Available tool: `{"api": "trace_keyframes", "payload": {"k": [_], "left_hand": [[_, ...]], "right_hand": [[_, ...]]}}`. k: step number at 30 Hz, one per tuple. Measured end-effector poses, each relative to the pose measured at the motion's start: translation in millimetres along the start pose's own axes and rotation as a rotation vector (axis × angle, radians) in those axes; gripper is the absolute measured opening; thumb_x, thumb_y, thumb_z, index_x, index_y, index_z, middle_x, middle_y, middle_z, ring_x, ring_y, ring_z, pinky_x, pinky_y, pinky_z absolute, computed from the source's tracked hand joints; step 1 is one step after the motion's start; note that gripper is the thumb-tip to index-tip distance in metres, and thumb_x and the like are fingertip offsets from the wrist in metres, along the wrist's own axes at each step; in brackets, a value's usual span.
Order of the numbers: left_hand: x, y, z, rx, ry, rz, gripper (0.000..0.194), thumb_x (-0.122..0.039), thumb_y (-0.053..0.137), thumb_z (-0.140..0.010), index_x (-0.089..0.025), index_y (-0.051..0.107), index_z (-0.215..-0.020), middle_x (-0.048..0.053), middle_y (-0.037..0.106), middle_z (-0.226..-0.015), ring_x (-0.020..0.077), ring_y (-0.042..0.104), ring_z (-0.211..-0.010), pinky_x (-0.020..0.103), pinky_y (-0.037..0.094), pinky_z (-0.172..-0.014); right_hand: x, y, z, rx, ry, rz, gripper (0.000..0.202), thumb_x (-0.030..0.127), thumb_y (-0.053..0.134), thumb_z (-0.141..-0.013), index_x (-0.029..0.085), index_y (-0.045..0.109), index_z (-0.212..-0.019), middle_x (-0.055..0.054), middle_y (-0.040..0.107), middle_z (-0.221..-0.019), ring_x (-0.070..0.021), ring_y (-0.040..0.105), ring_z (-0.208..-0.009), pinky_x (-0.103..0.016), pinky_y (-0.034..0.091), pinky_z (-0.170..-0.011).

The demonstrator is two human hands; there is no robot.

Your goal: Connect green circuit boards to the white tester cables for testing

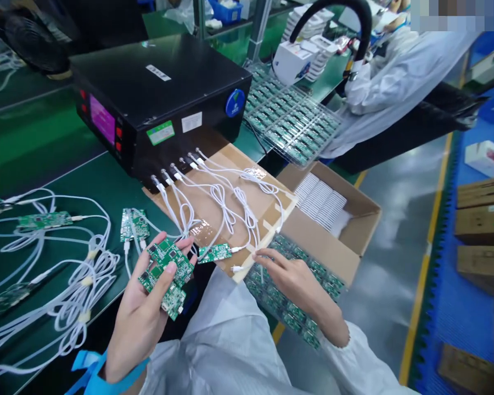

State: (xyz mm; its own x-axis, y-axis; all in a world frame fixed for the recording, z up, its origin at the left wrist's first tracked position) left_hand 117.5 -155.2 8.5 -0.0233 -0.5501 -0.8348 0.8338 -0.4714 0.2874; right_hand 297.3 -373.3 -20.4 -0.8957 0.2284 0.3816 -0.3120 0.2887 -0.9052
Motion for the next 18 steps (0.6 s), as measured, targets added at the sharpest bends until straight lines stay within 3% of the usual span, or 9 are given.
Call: {"api": "trace_keyframes", "payload": {"k": [5,9,12,14,18], "left_hand": [[23,1.6,13,0.05,-0.167,-0.122,0.092,-0.044,0.09,-0.076,-0.034,0.049,-0.157,0.015,0.071,-0.136,0.0398,0.074,-0.114,0.052,0.066,-0.091],[31,7.9,24,0.0,-0.239,-0.097,0.089,-0.043,0.089,-0.075,-0.034,0.053,-0.155,0.016,0.073,-0.13,0.0429,0.074,-0.113,0.058,0.065,-0.093],[25,24.5,20,-0.019,-0.204,-0.08,0.09,-0.041,0.089,-0.075,-0.037,0.05,-0.157,0.015,0.075,-0.127,0.0429,0.074,-0.112,0.06,0.065,-0.091],[20,39.2,13,-0.014,-0.148,-0.074,0.094,-0.039,0.09,-0.074,-0.038,0.048,-0.157,0.014,0.075,-0.127,0.042,0.074,-0.113,0.059,0.066,-0.091],[15,67.6,-2,0.059,-0.063,-0.074,0.095,-0.036,0.09,-0.076,-0.038,0.044,-0.159,0.012,0.074,-0.13,0.0407,0.07,-0.121,0.06,0.063,-0.099]], "right_hand": [[0,12,7,0.033,-0.199,0.018,0.051,0.002,0.039,-0.102,0.027,0.065,-0.138,-0.011,0.072,-0.137,-0.0134,0.074,-0.079,-0.026,0.06,-0.065],[-5,21,4,0.025,-0.294,-0.066,0.039,0.008,0.043,-0.106,0.024,0.068,-0.132,-0.01,0.076,-0.123,-0.0124,0.071,-0.072,-0.024,0.057,-0.058],[-16,22,1,0.033,-0.266,-0.107,0.038,0.006,0.041,-0.105,0.021,0.07,-0.124,-0.008,0.077,-0.11,-0.0108,0.067,-0.063,-0.023,0.052,-0.052],[-23,18,-3,0.013,-0.215,-0.212,0.036,0.007,0.041,-0.105,0.02,0.07,-0.122,-0.01,0.075,-0.111,-0.012,0.07,-0.068,-0.023,0.055,-0.056],[-34,9,-10,-0.211,0.02,-0.682,0.029,0.013,0.049,-0.105,0.023,0.07,-0.123,-0.009,0.073,-0.116,-0.0132,0.074,-0.079,-0.027,0.063,-0.068]]}}
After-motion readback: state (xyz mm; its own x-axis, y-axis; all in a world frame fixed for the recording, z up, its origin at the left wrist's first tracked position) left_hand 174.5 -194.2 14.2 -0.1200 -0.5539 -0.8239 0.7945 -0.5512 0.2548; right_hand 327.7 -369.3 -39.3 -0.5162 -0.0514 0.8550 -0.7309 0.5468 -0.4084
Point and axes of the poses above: each hand's wrist, its own z-axis away from the middle knuckle, its own y-axis out of the palm, x = y × z, the point moved 5 cm from there along -z, towards the middle knuckle
